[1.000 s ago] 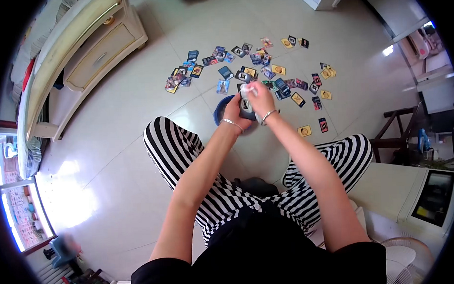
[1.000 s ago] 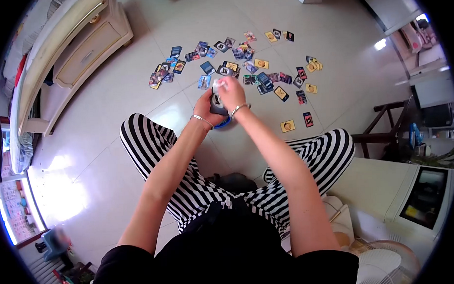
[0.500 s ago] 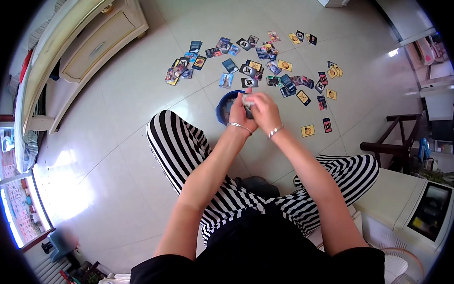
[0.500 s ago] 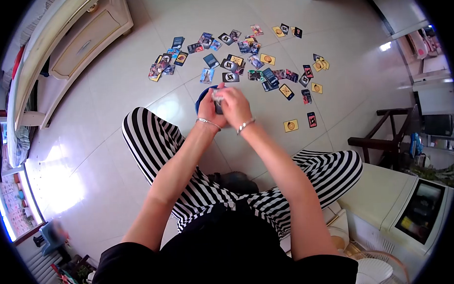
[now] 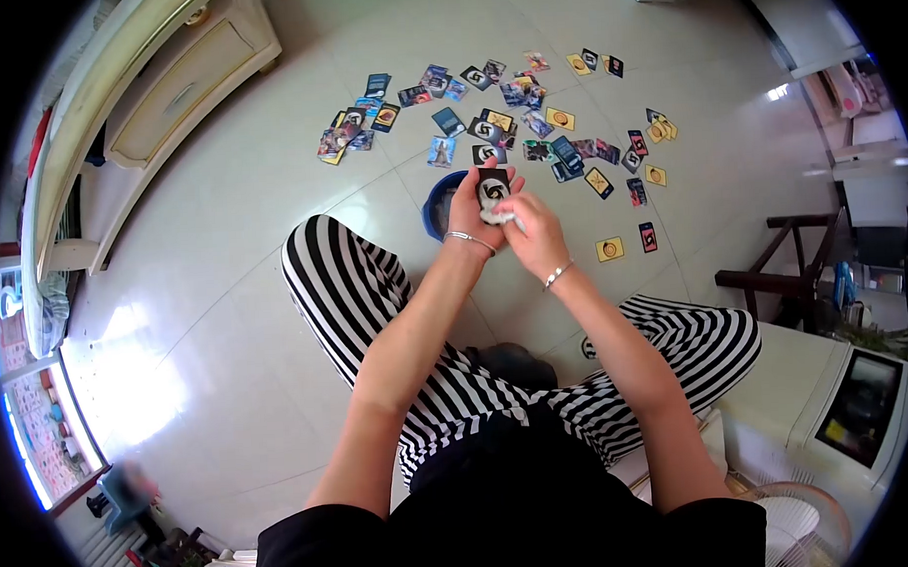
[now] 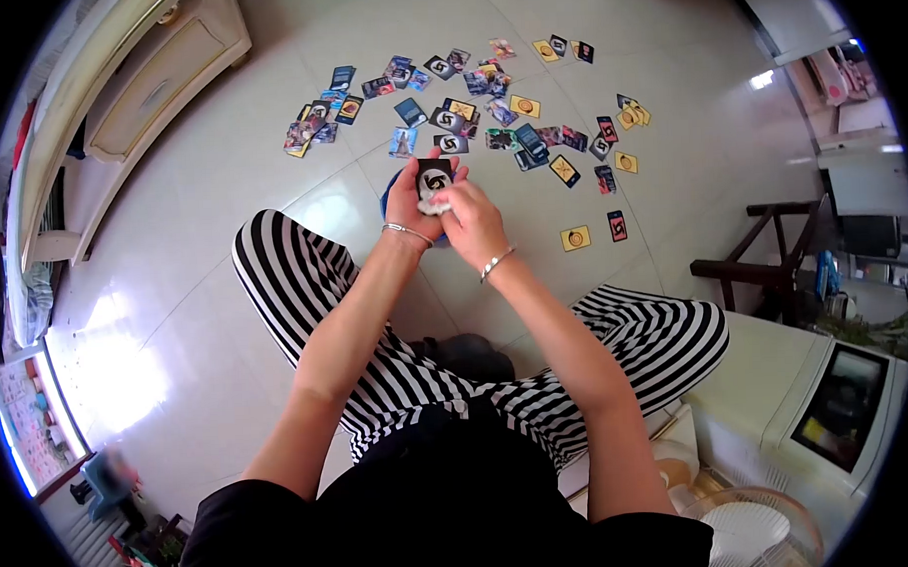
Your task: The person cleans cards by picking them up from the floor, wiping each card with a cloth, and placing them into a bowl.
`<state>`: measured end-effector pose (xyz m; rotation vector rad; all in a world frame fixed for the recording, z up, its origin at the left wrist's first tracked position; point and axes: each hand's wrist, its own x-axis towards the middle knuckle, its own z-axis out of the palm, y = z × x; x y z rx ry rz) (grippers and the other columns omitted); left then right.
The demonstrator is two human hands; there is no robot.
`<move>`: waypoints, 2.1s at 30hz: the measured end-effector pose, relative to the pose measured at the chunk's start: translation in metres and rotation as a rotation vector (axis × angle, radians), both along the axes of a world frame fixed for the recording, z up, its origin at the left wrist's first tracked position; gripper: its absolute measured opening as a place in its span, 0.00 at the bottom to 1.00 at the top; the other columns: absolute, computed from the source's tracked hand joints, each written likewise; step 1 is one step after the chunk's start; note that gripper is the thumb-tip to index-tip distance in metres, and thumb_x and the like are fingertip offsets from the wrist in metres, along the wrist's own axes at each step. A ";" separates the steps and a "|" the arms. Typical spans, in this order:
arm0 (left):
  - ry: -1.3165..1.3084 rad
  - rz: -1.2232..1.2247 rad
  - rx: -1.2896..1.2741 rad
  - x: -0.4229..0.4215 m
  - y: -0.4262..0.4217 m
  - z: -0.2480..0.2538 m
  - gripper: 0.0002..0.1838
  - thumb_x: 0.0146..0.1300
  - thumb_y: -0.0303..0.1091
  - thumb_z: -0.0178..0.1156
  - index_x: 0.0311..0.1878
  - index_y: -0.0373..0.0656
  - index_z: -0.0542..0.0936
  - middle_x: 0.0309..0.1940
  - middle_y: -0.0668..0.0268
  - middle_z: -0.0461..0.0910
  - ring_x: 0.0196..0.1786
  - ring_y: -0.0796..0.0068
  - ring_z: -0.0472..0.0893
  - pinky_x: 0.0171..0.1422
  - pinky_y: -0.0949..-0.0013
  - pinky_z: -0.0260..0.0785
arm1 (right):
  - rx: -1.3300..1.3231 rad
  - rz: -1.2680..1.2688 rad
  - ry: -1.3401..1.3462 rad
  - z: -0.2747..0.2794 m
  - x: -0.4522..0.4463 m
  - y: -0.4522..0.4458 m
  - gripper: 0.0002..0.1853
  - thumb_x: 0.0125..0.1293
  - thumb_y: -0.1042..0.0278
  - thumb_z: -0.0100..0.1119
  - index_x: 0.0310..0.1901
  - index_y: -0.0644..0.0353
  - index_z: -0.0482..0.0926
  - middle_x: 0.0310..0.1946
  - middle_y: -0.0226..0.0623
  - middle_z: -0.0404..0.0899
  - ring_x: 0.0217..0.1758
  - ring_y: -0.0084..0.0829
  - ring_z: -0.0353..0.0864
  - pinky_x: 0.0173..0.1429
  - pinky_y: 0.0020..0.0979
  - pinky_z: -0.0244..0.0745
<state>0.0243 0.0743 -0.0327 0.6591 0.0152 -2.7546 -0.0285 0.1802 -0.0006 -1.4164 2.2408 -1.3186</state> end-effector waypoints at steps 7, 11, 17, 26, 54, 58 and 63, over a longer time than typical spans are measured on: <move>0.075 -0.075 0.048 0.005 0.005 0.019 0.18 0.71 0.48 0.39 0.55 0.54 0.71 0.52 0.61 0.75 0.54 0.62 0.74 0.62 0.55 0.63 | -0.049 -0.108 0.177 0.014 -0.014 -0.013 0.10 0.49 0.82 0.52 0.33 0.58 0.75 0.32 0.38 0.75 0.39 0.43 0.75 0.41 0.38 0.72; 0.024 0.014 -0.116 0.007 0.000 0.026 0.20 0.71 0.47 0.38 0.55 0.48 0.71 0.53 0.57 0.74 0.52 0.59 0.75 0.58 0.53 0.67 | -0.038 -0.041 -0.208 0.024 0.009 0.026 0.10 0.53 0.80 0.55 0.37 0.57 0.77 0.35 0.34 0.78 0.37 0.33 0.78 0.41 0.32 0.73; -0.016 -0.043 -0.257 0.011 0.009 0.028 0.09 0.66 0.31 0.51 0.48 0.42 0.72 0.45 0.63 0.78 0.49 0.68 0.78 0.53 0.60 0.72 | -0.439 -0.232 -1.132 0.042 -0.008 0.018 0.12 0.60 0.75 0.59 0.45 0.66 0.74 0.38 0.34 0.78 0.37 0.22 0.77 0.41 0.22 0.72; 0.215 -0.019 -0.220 0.022 -0.004 0.025 0.20 0.64 0.28 0.49 0.60 0.44 0.68 0.44 0.61 0.77 0.48 0.66 0.76 0.54 0.62 0.69 | -0.313 0.037 -1.147 0.053 0.012 -0.008 0.10 0.58 0.75 0.59 0.42 0.63 0.75 0.37 0.32 0.78 0.39 0.21 0.76 0.44 0.24 0.71; 0.216 -0.022 -0.045 0.034 0.010 0.034 0.23 0.69 0.54 0.38 0.58 0.51 0.68 0.50 0.60 0.75 0.56 0.58 0.72 0.62 0.44 0.59 | 0.149 0.063 0.154 0.047 0.025 -0.007 0.08 0.54 0.77 0.51 0.36 0.56 0.74 0.37 0.37 0.74 0.41 0.42 0.75 0.43 0.39 0.72; 0.307 -0.078 0.020 0.032 0.012 0.033 0.23 0.69 0.54 0.38 0.57 0.51 0.71 0.50 0.62 0.75 0.56 0.60 0.72 0.62 0.48 0.61 | 0.093 -0.003 0.273 0.048 0.005 -0.029 0.09 0.55 0.77 0.50 0.38 0.54 0.74 0.37 0.36 0.74 0.41 0.42 0.75 0.44 0.38 0.72; 0.178 0.050 0.034 0.026 0.002 0.004 0.21 0.69 0.52 0.39 0.54 0.52 0.73 0.50 0.62 0.75 0.53 0.61 0.74 0.59 0.50 0.65 | 0.071 0.112 0.233 0.036 0.015 -0.031 0.10 0.55 0.79 0.49 0.38 0.57 0.72 0.36 0.41 0.74 0.41 0.44 0.75 0.45 0.41 0.72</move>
